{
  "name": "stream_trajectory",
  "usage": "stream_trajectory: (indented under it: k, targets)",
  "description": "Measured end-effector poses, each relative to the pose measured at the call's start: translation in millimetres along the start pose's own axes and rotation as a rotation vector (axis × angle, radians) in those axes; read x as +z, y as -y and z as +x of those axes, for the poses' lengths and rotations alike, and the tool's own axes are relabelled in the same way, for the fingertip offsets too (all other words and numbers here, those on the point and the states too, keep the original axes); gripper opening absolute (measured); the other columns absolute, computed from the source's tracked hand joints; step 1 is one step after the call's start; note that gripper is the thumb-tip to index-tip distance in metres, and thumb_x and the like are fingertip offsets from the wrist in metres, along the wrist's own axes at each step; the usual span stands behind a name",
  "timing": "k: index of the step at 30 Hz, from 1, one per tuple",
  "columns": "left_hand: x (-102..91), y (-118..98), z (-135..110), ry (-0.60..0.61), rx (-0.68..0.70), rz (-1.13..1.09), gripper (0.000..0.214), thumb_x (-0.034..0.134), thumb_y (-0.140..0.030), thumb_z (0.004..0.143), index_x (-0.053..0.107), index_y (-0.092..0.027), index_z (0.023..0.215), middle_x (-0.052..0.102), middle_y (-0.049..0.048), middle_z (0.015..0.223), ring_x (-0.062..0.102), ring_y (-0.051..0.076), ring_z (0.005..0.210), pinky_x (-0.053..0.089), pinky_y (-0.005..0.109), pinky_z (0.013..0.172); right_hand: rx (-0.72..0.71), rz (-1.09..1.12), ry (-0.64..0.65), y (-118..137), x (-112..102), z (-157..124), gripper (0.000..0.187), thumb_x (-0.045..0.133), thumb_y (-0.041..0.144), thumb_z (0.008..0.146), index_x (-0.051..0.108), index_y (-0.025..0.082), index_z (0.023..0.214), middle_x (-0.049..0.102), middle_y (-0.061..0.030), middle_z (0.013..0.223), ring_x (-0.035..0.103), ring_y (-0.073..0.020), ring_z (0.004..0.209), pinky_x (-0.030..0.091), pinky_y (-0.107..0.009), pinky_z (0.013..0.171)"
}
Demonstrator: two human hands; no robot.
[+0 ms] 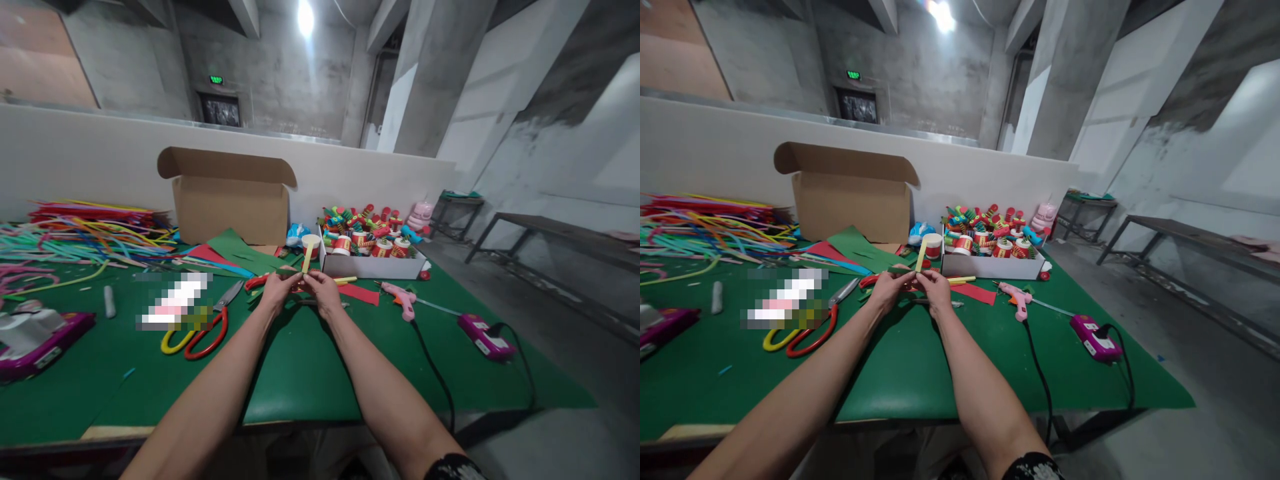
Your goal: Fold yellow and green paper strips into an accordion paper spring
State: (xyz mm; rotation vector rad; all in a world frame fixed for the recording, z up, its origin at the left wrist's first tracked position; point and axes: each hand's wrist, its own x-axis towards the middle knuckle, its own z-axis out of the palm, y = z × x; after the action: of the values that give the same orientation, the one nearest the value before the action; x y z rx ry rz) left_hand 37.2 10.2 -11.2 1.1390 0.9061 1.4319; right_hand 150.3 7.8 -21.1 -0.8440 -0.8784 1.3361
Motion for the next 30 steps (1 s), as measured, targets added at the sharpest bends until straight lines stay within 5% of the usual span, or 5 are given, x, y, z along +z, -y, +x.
stream_trajectory:
  k: [15, 30]
  targets:
    - [0.4, 4.3, 0.3, 0.019, -0.035, -0.023, 0.039, 0.079, -0.040, 0.047, 0.054, -0.016, 0.065, 0.054, -0.0036, 0.050, 0.048, 0.010, 0.045, 0.037, 0.023, 0.049, 0.001, 0.002, -0.073, -1.4, 0.3, 0.7, 0.026, 0.077, 0.036, 0.052, 0.064, 0.018, 0.066, 0.061, 0.0046, 0.053, 0.057, -0.0102, 0.051, 0.049, -0.024, 0.057]
    - [-1.9, 2.1, 1.3, 0.040, -0.026, 0.035, 0.034, 0.078, -0.039, 0.049, 0.056, -0.014, 0.058, 0.050, -0.0031, 0.048, 0.044, 0.009, 0.046, 0.034, 0.023, 0.049, -0.028, -0.121, -0.005, 2.7, -3.9, 1.9, 0.029, 0.079, 0.036, 0.050, 0.064, 0.017, 0.067, 0.063, 0.0038, 0.057, 0.059, -0.0103, 0.053, 0.053, -0.027, 0.065]
